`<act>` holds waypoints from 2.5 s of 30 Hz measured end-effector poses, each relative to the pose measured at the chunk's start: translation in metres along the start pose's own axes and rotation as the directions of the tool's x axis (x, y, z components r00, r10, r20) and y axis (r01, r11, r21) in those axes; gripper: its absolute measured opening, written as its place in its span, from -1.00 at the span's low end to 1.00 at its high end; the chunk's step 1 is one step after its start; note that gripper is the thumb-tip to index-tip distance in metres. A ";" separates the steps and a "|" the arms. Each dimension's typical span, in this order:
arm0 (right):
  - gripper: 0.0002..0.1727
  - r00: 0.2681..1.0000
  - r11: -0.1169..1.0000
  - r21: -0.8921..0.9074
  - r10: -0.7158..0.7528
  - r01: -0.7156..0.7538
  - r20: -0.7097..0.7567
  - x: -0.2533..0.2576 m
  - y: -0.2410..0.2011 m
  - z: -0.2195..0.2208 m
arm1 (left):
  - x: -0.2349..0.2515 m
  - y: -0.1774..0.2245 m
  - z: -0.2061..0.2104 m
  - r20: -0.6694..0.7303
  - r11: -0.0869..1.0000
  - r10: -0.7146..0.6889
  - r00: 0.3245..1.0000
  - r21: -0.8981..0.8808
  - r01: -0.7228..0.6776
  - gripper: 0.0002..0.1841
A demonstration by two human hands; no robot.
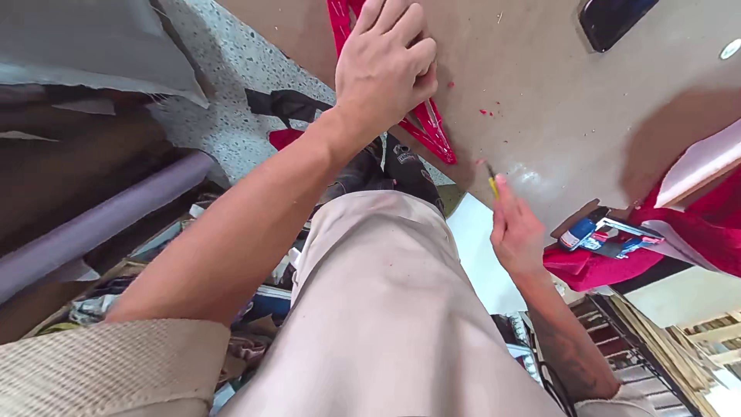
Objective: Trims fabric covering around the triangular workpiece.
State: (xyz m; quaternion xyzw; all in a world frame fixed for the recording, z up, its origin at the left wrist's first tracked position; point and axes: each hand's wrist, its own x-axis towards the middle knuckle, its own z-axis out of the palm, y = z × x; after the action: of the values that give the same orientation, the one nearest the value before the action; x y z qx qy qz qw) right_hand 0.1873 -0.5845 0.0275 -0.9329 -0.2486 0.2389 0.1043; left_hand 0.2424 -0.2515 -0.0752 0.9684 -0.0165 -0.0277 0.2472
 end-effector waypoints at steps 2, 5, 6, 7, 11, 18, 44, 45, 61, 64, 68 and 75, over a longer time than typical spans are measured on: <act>-0.46 0.995 0.999 -0.012 0.051 -0.052 -0.088 0.012 0.005 0.001 | -0.001 0.001 0.001 -0.024 1.000 0.009 1.000 0.017 -0.008 -0.63; -0.34 0.990 0.994 -0.063 0.083 -0.091 -0.118 0.045 0.015 0.017 | -0.008 0.002 0.006 -0.138 0.998 0.041 0.990 0.049 -0.035 -0.61; -0.32 0.986 0.992 -0.081 0.086 -0.099 -0.145 0.053 0.017 0.023 | -0.010 0.003 0.006 -0.169 0.997 0.056 0.984 0.055 -0.047 -0.60; -0.33 0.977 0.992 -0.071 0.089 -0.104 -0.196 0.059 0.017 0.026 | -0.011 0.003 0.005 -0.173 0.997 0.070 0.982 0.054 -0.061 -0.58; -0.45 0.957 0.962 0.272 0.082 -0.003 -0.279 0.077 -0.020 0.015 | -0.018 0.004 -0.013 -0.108 0.994 0.090 0.990 -0.050 -0.096 -0.60; -0.84 0.992 0.538 0.839 0.126 -0.079 0.013 0.117 -0.075 0.030 | -0.042 0.028 -0.022 -0.281 0.756 -0.653 0.703 -0.292 0.586 -0.03; -0.72 0.928 0.681 0.697 0.071 0.223 -0.367 0.162 -0.115 -0.060 | 0.020 0.063 -0.087 0.179 0.070 -0.534 0.826 -0.965 0.254 -0.21; -0.76 0.910 0.754 0.621 0.079 0.214 -0.408 0.164 -0.122 -0.061 | 0.023 0.057 -0.091 0.172 0.087 -0.511 0.842 -0.964 0.250 -0.21; -0.77 0.840 0.547 0.817 0.347 0.179 -0.416 0.205 -0.201 -0.100 | 0.049 -0.029 -0.168 0.357 0.477 0.002 0.934 -0.821 0.313 0.00; -0.84 0.800 0.615 0.770 0.371 0.169 -0.472 0.200 -0.206 -0.091 | 0.053 -0.033 -0.175 0.375 0.542 0.049 0.926 -0.789 0.291 0.02; -0.87 0.666 0.786 0.613 0.418 0.075 -0.618 0.186 -0.209 -0.083 | 0.050 -0.035 -0.186 0.381 0.681 0.078 0.921 -0.695 0.229 0.02; -0.25 0.558 0.761 0.609 0.413 0.223 -0.720 0.168 -0.187 -0.101 | 0.034 -0.025 -0.200 0.367 0.866 0.156 0.917 -0.497 0.052 0.00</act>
State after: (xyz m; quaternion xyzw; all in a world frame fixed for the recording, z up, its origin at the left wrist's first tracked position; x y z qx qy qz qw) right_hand 0.2877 -0.3460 0.1072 -0.8501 -0.0179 -0.1500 0.5045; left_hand 0.2889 -0.1358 0.0861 0.8453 -0.0850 -0.2188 0.4799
